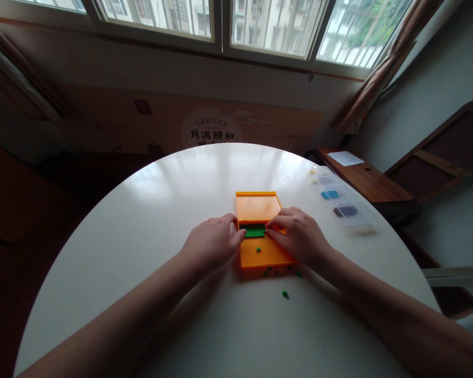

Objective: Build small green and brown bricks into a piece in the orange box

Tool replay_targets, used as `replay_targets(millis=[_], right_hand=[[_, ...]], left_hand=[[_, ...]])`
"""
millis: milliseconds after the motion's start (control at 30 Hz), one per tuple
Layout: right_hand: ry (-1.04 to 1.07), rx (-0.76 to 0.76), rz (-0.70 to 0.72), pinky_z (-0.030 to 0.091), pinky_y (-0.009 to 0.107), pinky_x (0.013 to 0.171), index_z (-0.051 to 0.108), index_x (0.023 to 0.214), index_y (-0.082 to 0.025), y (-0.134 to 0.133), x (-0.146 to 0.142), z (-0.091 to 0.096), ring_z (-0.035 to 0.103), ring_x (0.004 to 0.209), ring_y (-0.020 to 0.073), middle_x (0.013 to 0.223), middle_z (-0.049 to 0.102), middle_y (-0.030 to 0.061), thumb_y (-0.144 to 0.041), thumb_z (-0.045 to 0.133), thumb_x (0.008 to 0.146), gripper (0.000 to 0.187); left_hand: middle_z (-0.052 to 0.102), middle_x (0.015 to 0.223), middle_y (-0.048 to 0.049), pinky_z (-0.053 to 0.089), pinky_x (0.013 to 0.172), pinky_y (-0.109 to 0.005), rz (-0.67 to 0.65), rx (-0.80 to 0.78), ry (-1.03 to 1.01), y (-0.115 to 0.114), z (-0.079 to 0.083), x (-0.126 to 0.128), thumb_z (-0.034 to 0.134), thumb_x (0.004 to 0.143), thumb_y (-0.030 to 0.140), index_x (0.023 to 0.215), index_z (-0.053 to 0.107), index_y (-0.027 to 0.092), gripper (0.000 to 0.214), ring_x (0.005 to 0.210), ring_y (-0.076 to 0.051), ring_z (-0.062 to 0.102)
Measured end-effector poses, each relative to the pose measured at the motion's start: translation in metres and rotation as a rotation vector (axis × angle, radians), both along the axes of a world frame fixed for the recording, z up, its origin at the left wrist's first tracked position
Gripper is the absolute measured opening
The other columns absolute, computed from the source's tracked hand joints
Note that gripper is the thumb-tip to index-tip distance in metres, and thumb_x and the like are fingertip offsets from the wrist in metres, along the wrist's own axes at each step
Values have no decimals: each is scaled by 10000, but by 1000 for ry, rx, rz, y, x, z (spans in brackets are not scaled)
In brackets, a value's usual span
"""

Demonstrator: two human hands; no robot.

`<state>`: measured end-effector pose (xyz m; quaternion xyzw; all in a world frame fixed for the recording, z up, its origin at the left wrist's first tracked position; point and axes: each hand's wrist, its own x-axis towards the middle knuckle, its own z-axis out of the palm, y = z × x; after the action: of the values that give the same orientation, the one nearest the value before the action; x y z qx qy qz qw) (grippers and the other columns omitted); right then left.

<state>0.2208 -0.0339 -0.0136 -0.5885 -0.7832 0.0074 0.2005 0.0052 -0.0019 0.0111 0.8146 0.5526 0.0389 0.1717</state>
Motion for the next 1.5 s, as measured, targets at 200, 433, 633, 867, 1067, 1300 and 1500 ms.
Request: replay_targets(millis=[200, 433, 633, 867, 1067, 1300, 1500], right_hand=[[2, -6, -8, 412, 304, 728, 720, 827, -242, 0, -1, 0, 545, 837, 187, 854, 659, 26, -296, 627, 847, 110], [-3, 15, -2, 418, 307, 732, 724, 834, -242, -1, -1, 0, 543, 846, 193, 860, 648, 36, -290, 628, 849, 108], [4, 47, 19, 430, 319, 755, 730, 853, -237, -3, 2, 3, 539, 861, 203, 878, 635, 45, -293, 633, 851, 112], [50, 50, 208, 443, 303, 740, 739, 886, -223, -10, 5, 12, 522, 828, 185, 862, 627, 59, -247, 600, 879, 141], [102, -24, 462, 443, 304, 743, 741, 917, -242, -12, 5, 16, 524, 820, 171, 873, 621, 58, -255, 597, 872, 152], [12, -95, 501, 436, 326, 777, 745, 925, -272, -12, 8, 21, 519, 842, 177, 911, 618, 53, -237, 603, 841, 169], [-12, -90, 467, 433, 336, 793, 736, 856, -233, -10, 24, 26, 515, 831, 177, 911, 618, 54, -200, 603, 807, 145]], left_hand=[[716, 944, -53, 435, 618, -314, 1, -13, 13, -1, 2, 1, 434, 867, 492, 1088, 606, 256, 366, 829, -248, 649], [712, 934, -50, 429, 612, -308, 4, -11, 12, 0, 1, 1, 434, 865, 500, 1075, 609, 262, 362, 826, -246, 645], [713, 945, -56, 429, 607, -309, 1, -12, -5, -1, 1, 0, 434, 868, 501, 1070, 611, 254, 365, 823, -241, 649], [715, 931, -56, 434, 619, -312, 11, -21, 0, -1, 2, 1, 454, 866, 495, 1082, 613, 252, 362, 815, -239, 649], [719, 927, -58, 427, 605, -310, 13, -21, -2, -2, 3, 1, 455, 871, 489, 1080, 611, 247, 356, 803, -239, 652], [719, 946, -64, 446, 625, -319, 16, -23, -2, -2, 2, 1, 465, 868, 484, 1080, 610, 246, 349, 830, -249, 659], [721, 999, -58, 451, 628, -320, 6, -16, 5, -1, 1, 0, 436, 875, 501, 1114, 597, 264, 373, 878, -264, 661]])
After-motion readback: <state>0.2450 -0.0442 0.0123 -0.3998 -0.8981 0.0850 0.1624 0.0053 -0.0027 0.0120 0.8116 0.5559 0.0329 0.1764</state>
